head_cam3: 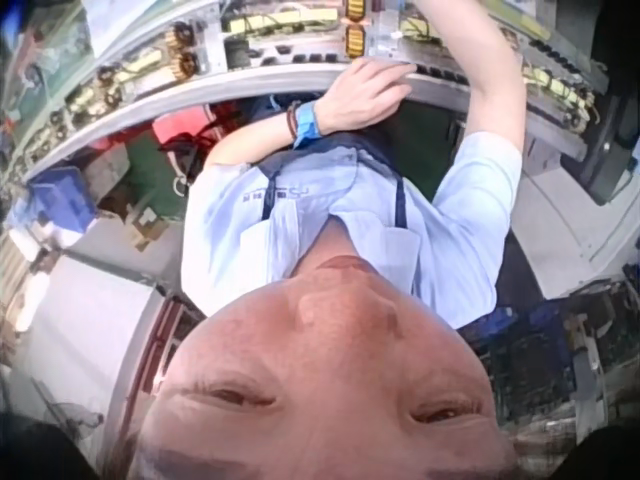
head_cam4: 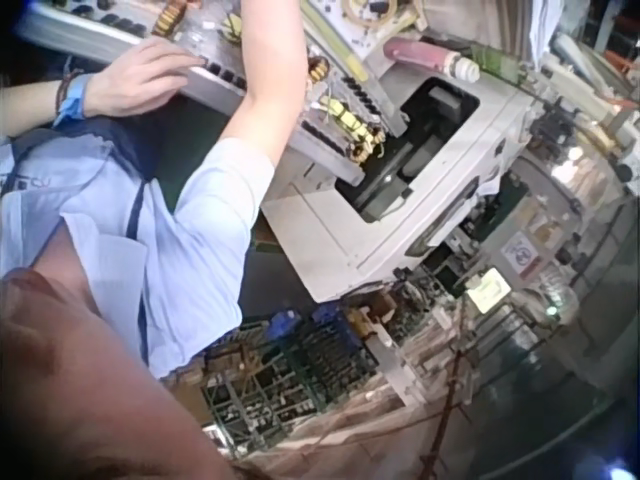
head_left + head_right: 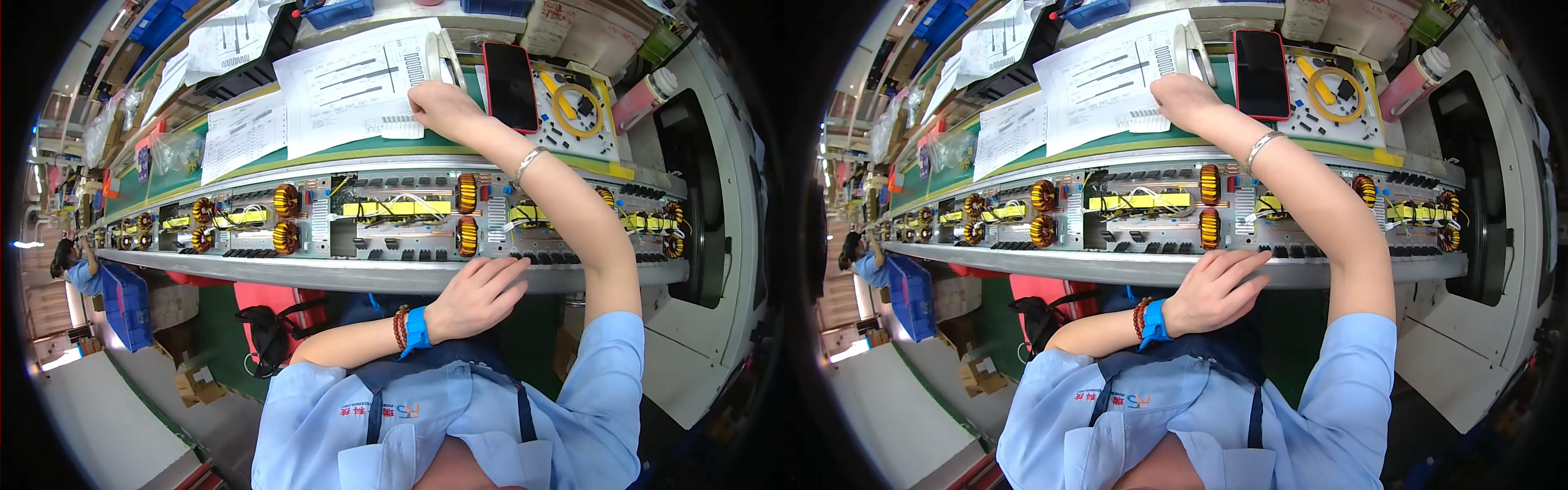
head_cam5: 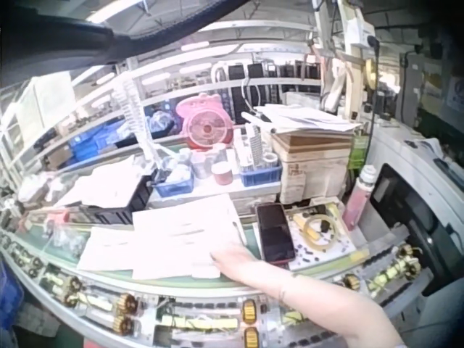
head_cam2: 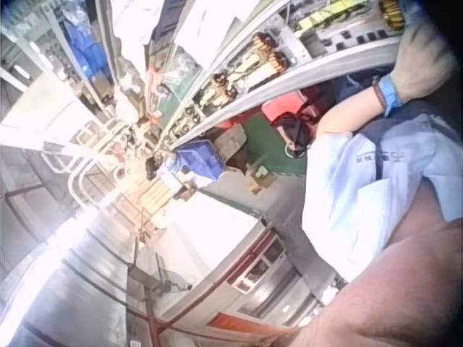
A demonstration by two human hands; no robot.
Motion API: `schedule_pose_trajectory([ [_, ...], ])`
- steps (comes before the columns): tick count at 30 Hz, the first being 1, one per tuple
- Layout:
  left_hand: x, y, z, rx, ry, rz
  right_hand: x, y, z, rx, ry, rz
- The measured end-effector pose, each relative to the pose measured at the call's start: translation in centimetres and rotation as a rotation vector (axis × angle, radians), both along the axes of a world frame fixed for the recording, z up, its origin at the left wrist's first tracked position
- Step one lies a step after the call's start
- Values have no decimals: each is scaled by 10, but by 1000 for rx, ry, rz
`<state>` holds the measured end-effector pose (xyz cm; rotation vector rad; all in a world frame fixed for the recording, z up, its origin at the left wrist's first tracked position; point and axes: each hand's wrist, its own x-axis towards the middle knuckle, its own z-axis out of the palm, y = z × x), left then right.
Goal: The person assembles electronic components on a long metal chassis by hand. They repeatedly pick up small black rectangular parts and insert them into slots along the chassis, which already contains yellow and brown coiled components. The person works methodically along the length of the chassis, handling the parts one at a time.
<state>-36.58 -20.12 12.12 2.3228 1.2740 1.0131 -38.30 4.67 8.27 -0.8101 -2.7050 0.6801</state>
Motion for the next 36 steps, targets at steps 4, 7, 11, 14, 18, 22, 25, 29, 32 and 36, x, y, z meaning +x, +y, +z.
schedule_pose_trajectory([
  [4,-4,-1,0,4,-25,-6,1,-3,2,-50,21,-2],
  [7,-2,-1,1,3,-42,-25,8,-3,12,-141,-45,24],
  [11,-3,1,6,-1,-46,-46,9,-1,11,-150,-105,-28],
  [14,-7,5,16,34,-48,-77,18,2,25,-171,-128,-39],
  [18,-55,32,52,196,12,176,31,9,35,-6,-177,-5],
  [22,-125,125,56,57,161,385,38,13,33,70,-184,84],
  [25,-155,173,19,-139,273,236,41,8,37,78,-152,93],
  [29,-141,195,10,-473,387,175,60,2,44,78,-149,71],
  [32,-149,202,-1,-456,288,94,98,4,56,75,-143,-7],
  [36,-175,183,1,-595,184,207,175,2,98,-12,-129,-98],
])
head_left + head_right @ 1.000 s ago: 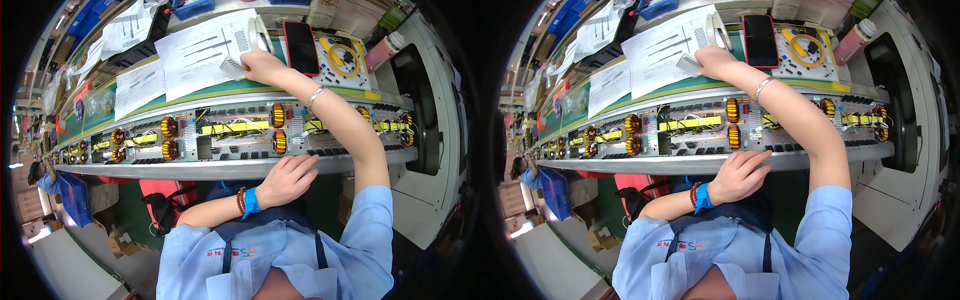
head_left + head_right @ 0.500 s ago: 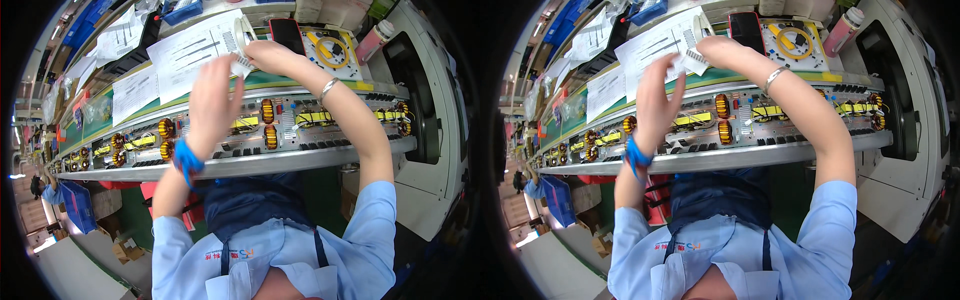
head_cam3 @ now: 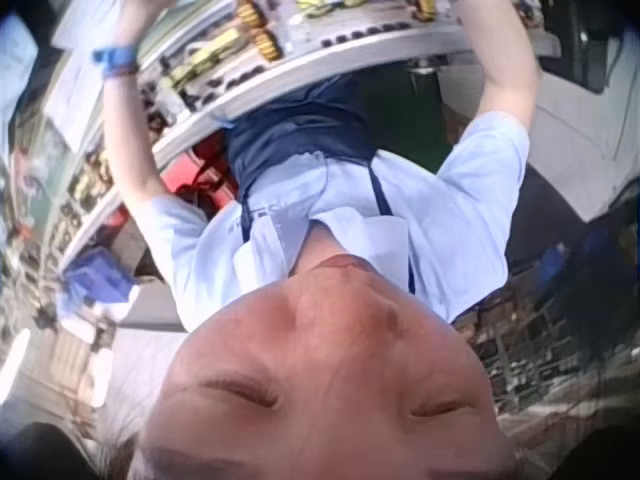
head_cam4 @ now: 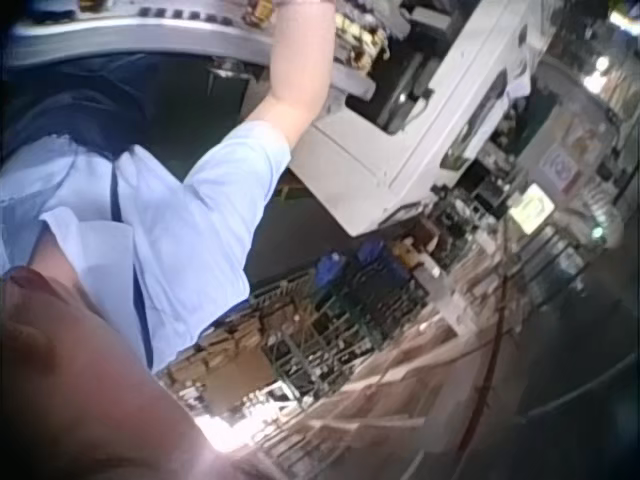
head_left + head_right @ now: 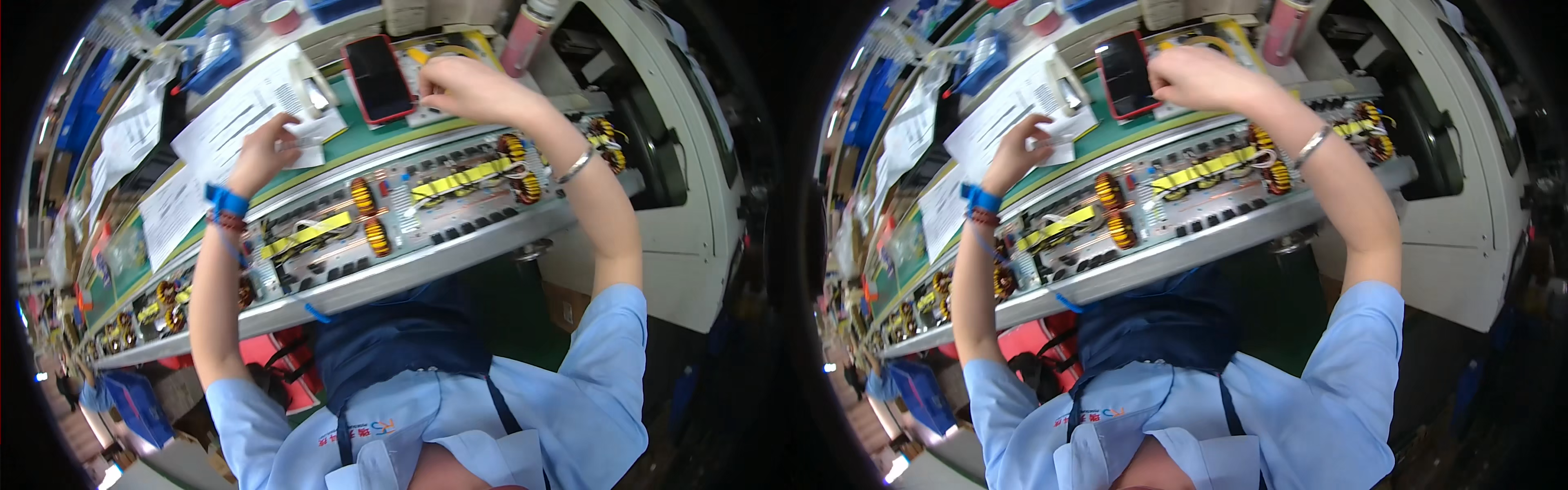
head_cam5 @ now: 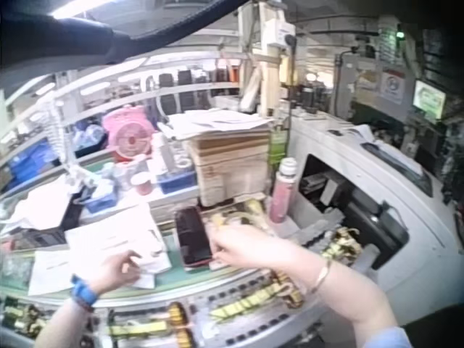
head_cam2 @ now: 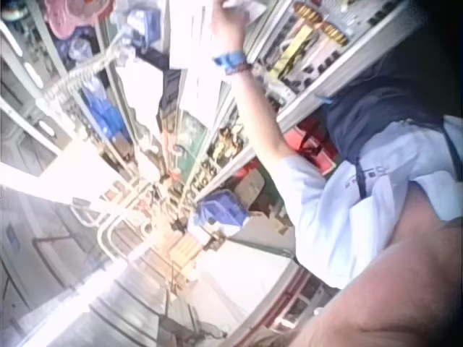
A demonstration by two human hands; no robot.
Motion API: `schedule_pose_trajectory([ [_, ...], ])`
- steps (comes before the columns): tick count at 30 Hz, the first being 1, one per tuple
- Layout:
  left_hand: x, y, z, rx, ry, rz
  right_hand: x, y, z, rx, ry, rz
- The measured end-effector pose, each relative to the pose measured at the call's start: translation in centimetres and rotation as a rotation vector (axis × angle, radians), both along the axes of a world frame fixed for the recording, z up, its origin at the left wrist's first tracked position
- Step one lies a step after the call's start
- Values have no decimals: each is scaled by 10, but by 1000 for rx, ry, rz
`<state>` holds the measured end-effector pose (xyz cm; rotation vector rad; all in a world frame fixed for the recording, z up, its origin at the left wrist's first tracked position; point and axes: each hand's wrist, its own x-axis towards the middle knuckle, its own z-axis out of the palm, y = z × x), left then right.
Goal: The person assembles electronic components on a long metal chassis by hand. They repeatedly pick up small black rectangular parts and insert them into slots along the chassis, which already contains yellow and brown coiled components. The person works methodically along the length of the chassis, handling the parts one at a time.
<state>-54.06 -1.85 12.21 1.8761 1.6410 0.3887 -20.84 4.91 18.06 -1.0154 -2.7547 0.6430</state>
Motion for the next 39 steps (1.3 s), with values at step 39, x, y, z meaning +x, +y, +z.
schedule_pose_trajectory([
  [39,69,-141,91,511,55,-8,186,-97,9,245,-257,-520],
])
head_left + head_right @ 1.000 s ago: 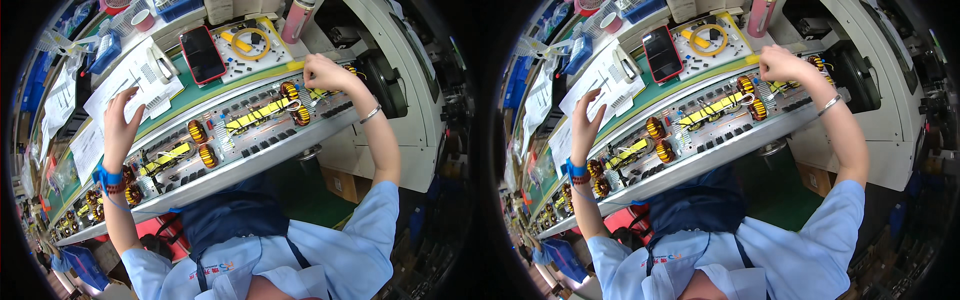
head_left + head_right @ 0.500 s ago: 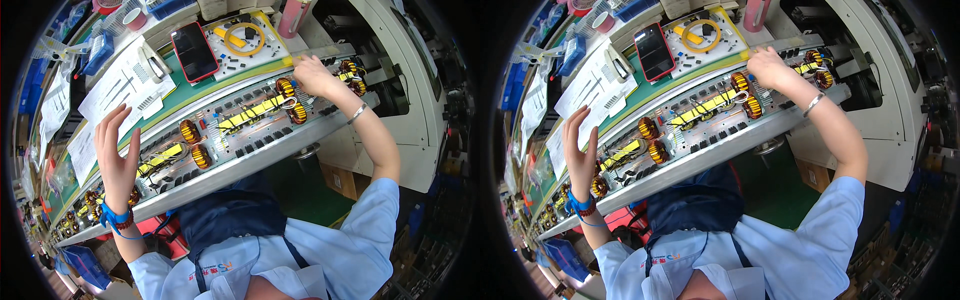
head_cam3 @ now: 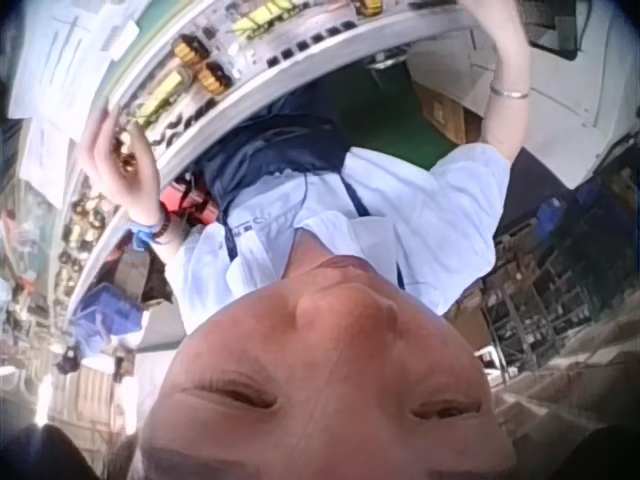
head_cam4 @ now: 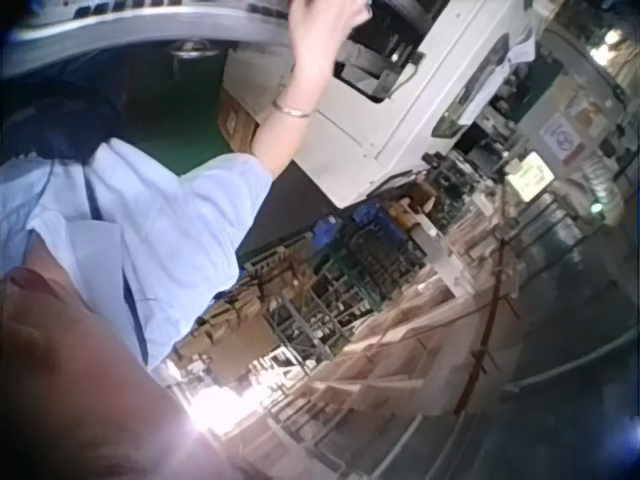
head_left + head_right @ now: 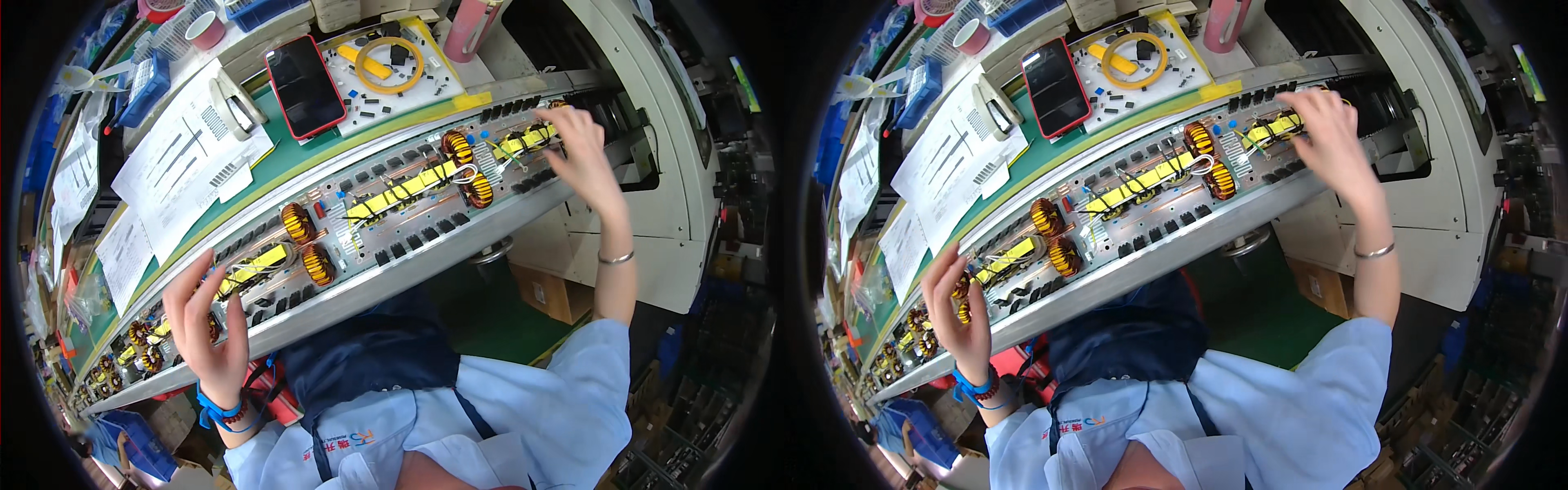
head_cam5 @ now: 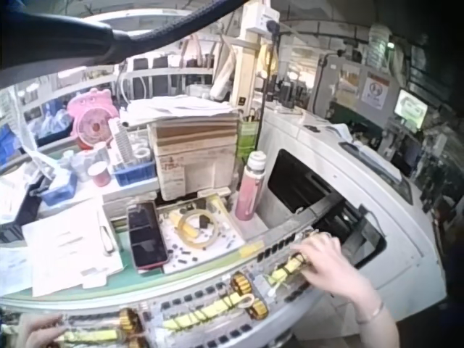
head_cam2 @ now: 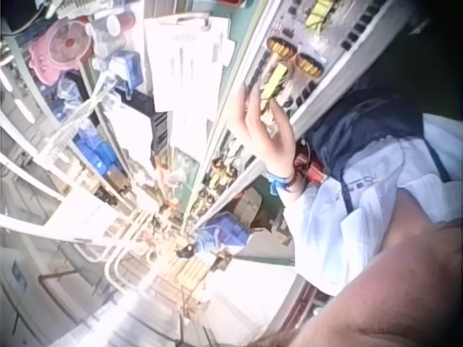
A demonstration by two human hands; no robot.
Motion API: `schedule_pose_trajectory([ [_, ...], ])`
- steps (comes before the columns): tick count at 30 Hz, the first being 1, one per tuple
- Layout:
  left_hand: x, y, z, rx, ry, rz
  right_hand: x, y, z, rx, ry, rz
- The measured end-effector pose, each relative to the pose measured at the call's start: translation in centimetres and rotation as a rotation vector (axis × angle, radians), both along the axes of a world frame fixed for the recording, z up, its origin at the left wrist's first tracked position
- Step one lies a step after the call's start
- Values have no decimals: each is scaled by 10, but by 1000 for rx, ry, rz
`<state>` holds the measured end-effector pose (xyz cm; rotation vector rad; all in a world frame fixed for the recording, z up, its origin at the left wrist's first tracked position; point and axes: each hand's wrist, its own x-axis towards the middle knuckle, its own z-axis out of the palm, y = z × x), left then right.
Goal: The person assembles electronic components on a long metal chassis by hand. They repeatedly pick up small black rectangular parts and insert them into slots along the chassis, which already contains yellow and brown coiled components. The person works methodically along the length of the chassis, handling the parts one at a time.
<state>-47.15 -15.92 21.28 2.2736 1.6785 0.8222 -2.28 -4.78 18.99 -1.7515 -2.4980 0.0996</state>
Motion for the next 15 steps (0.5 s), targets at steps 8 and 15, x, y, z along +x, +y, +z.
schedule_pose_trajectory([
  [8,21,-3,-14,-78,-90,-52,-16,-27,-58,170,23,-134],
  [15,30,3,-15,-32,-93,-102,-22,-21,-71,248,-15,-263],
])
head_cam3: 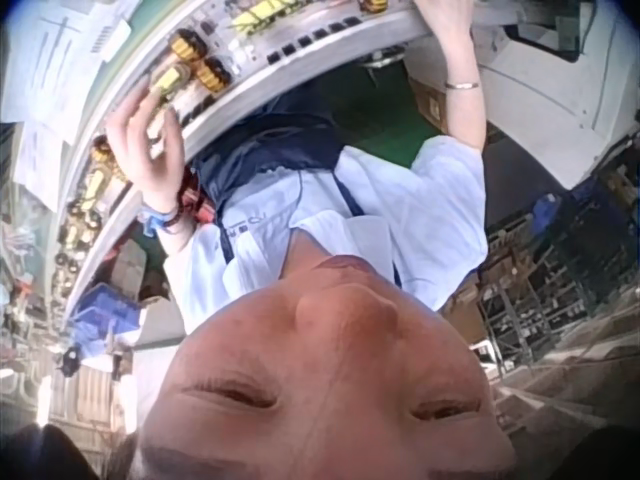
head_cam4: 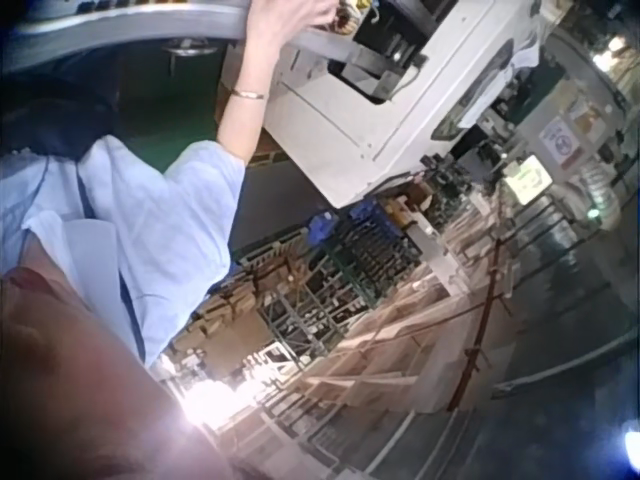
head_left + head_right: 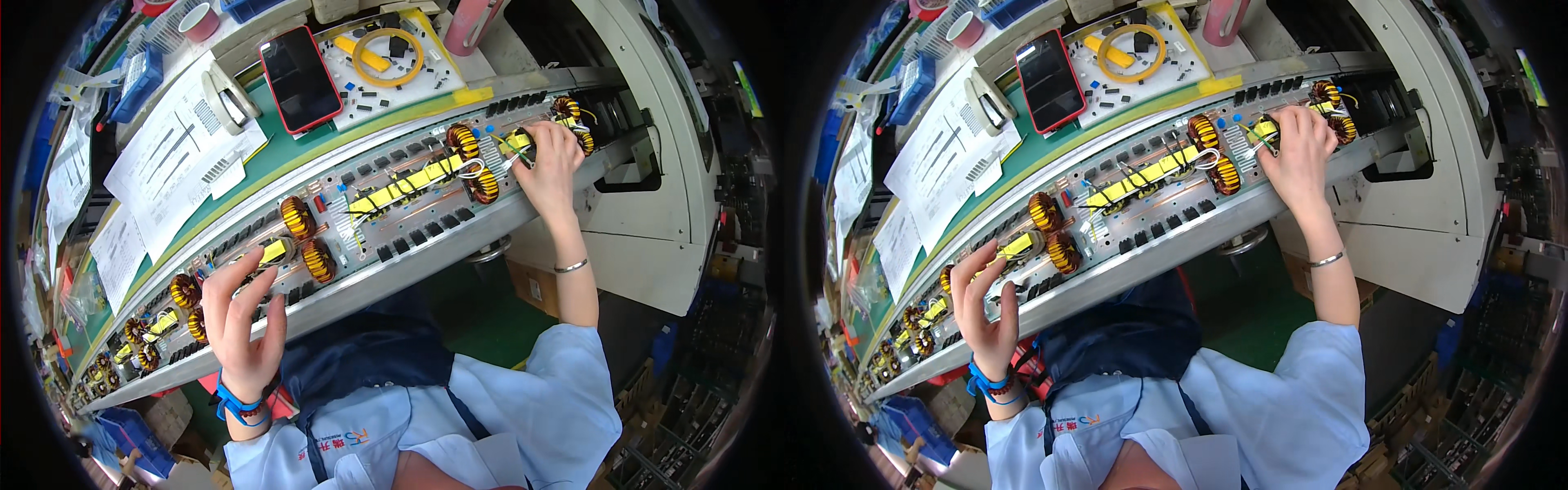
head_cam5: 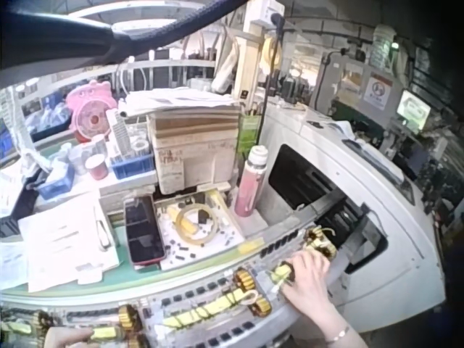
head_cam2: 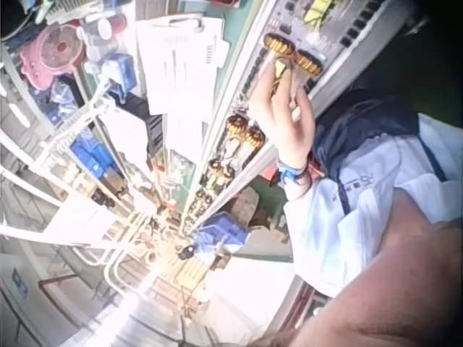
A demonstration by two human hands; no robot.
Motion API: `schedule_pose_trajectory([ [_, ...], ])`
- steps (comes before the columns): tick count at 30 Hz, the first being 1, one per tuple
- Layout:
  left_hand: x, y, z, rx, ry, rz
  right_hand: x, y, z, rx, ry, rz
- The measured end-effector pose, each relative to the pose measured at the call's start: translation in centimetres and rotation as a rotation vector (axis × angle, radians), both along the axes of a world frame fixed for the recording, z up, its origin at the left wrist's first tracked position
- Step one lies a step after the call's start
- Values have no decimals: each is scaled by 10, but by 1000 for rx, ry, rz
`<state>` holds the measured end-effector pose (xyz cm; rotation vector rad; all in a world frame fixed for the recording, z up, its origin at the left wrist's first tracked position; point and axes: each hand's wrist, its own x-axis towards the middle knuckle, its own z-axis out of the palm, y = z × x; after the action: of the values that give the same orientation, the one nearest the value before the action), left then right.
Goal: The person assembles electronic components on a long metal chassis by hand. They repeatedly pick up small black rectangular parts and insert them into slots along the chassis, which already contains yellow and brown coiled components. The person works methodically along the length of the chassis, handling the parts one at a time.
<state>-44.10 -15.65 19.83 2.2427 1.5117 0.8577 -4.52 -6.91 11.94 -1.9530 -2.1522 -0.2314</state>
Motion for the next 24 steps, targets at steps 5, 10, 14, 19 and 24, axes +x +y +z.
schedule_pose_trajectory([
  [5,7,-1,-2,-26,-58,-67,4,2,-2,8,7,-92],
  [10,14,-2,-10,-59,-93,-144,21,10,-6,75,-60,-155],
  [14,18,4,-13,-84,-116,-184,51,20,-10,53,-202,-264],
  [19,11,21,5,-136,-137,-183,104,37,-16,45,-338,-391],
  [24,13,59,24,-303,-197,-178,158,54,-19,51,-417,-446],
])
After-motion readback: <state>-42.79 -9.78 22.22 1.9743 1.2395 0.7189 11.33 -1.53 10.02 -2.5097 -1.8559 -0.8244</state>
